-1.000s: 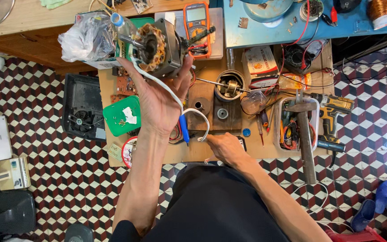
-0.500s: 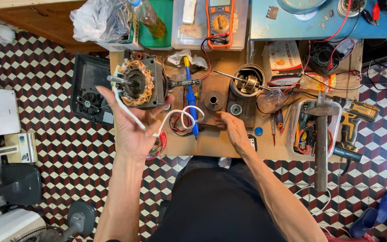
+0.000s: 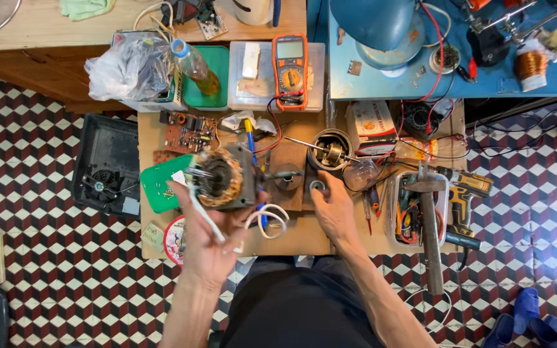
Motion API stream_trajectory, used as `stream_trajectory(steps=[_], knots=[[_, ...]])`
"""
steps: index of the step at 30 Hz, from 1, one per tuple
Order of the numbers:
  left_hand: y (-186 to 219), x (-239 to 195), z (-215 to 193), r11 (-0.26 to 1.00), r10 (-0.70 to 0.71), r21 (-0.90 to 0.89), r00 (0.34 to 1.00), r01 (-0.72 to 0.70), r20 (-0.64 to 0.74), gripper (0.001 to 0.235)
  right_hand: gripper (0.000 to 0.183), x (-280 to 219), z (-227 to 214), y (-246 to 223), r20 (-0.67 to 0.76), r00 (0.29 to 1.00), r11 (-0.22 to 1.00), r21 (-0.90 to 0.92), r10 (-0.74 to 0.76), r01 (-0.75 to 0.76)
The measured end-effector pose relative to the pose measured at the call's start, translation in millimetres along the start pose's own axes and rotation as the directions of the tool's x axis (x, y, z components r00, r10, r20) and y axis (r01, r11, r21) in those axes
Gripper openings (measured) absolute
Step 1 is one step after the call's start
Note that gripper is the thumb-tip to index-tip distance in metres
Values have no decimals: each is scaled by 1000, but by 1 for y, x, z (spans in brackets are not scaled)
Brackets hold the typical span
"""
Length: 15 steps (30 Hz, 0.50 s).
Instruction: The person assembles a small electric motor by inserting the rotor into the stator and aligning the end caps. They then connect wires to the motor terminals and test the assembly with a multimeter.
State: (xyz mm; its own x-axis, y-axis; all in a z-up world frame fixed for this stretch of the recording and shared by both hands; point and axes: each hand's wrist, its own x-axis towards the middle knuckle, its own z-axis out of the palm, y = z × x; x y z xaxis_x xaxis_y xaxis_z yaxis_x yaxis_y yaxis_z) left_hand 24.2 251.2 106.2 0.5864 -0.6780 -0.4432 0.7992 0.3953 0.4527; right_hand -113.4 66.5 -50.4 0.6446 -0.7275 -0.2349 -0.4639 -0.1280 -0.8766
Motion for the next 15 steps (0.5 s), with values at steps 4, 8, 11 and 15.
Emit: stream_trajectory(steps=[4,8,11,15], knots=[[-57,18,23,985,-147,-67,976,159,164,97,43,-4,-71,-6,-4,959,932,236,284,-275],[-108,66,34,985,-172,48,940,166,294,95,43,5,-122,-11,-165,943,917,329,288,-223],[-120,109,37,983,-152,127,980,135,130,84,51,21,-147,-23,-246,951,895,441,189,-64],[-121,160,36,965,-214,176,973,196,86,83,62,59,-156,-39,-138,987,822,569,79,14]])
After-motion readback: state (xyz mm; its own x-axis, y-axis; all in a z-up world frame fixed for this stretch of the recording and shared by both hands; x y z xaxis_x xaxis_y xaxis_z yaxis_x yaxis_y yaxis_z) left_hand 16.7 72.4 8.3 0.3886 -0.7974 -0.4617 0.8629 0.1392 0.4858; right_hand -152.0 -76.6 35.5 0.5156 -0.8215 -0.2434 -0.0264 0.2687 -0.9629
